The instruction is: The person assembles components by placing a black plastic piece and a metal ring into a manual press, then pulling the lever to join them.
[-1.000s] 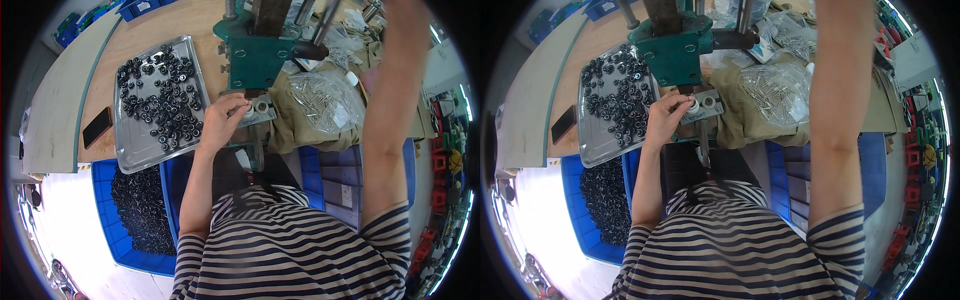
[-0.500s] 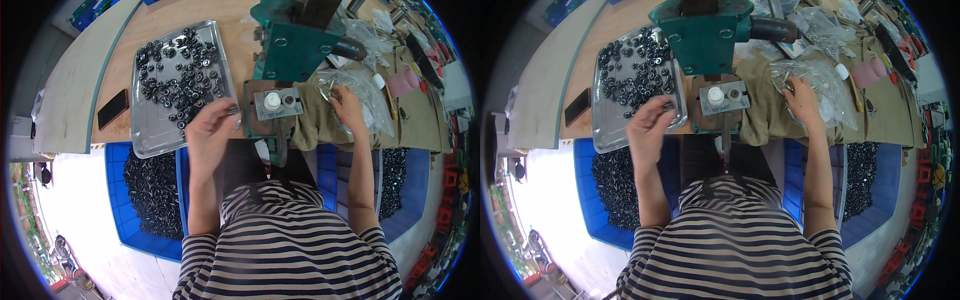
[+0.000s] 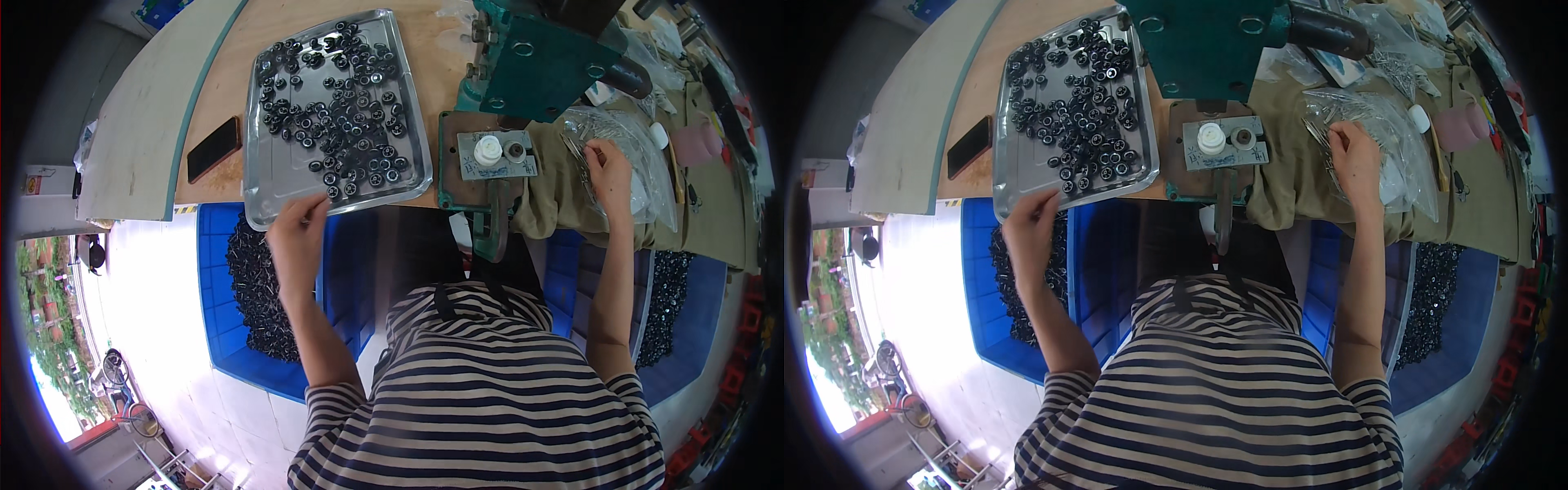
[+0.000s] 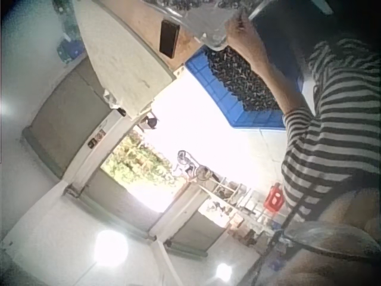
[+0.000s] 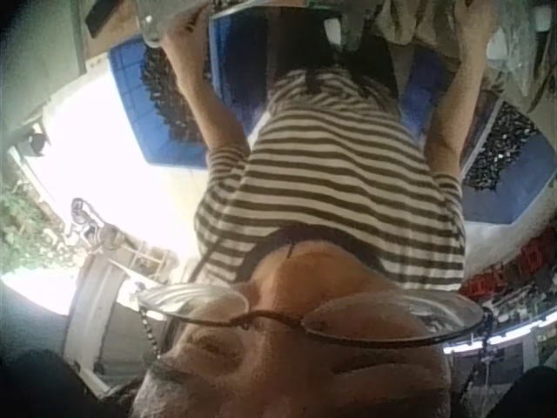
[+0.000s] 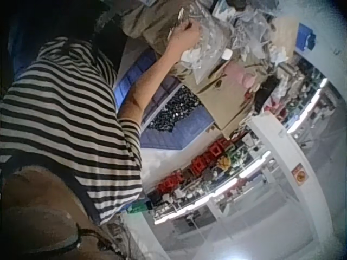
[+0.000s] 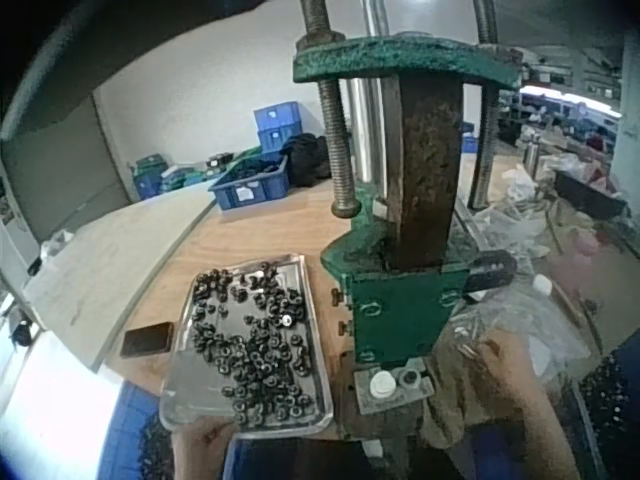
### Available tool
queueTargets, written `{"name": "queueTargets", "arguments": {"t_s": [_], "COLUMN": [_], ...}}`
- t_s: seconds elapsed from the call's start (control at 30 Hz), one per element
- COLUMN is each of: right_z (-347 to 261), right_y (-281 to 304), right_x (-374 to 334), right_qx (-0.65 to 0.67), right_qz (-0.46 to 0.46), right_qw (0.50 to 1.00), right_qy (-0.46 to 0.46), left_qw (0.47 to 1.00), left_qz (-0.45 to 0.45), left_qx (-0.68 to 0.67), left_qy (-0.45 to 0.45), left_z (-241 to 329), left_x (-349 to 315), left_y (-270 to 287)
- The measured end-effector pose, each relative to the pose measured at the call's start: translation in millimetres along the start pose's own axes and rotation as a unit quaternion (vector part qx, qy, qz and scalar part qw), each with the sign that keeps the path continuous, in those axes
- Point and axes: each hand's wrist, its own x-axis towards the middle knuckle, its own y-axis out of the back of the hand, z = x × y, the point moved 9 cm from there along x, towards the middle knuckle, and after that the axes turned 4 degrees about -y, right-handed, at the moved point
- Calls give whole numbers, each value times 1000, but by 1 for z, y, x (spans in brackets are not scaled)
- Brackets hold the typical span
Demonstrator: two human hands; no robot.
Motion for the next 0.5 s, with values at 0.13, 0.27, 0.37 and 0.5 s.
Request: {"name": "queueTargets", "arguments": {"t_s": [0.13,0.27,0.37,0.5], "right_z": [2,4,13,1], "right_y": [11,11,11,2], "right_x": [-4,-4,-3,-5], "right_qx": [54,69,111,169], "right_qz": [9,-2,20,5], "right_qw": [998,997,992,982], "right_qy": [-26,-19,-64,-81], "left_qw": [995,995,997,974], "left_qz": [-64,-69,-64,-80], "left_qx": [57,53,-37,-208], "left_qy": [-48,-51,-20,-44], "left_z": [17,17,22,67], "left_x": [24,25,25,31], "left_y": [-41,-43,-45,-79]}}
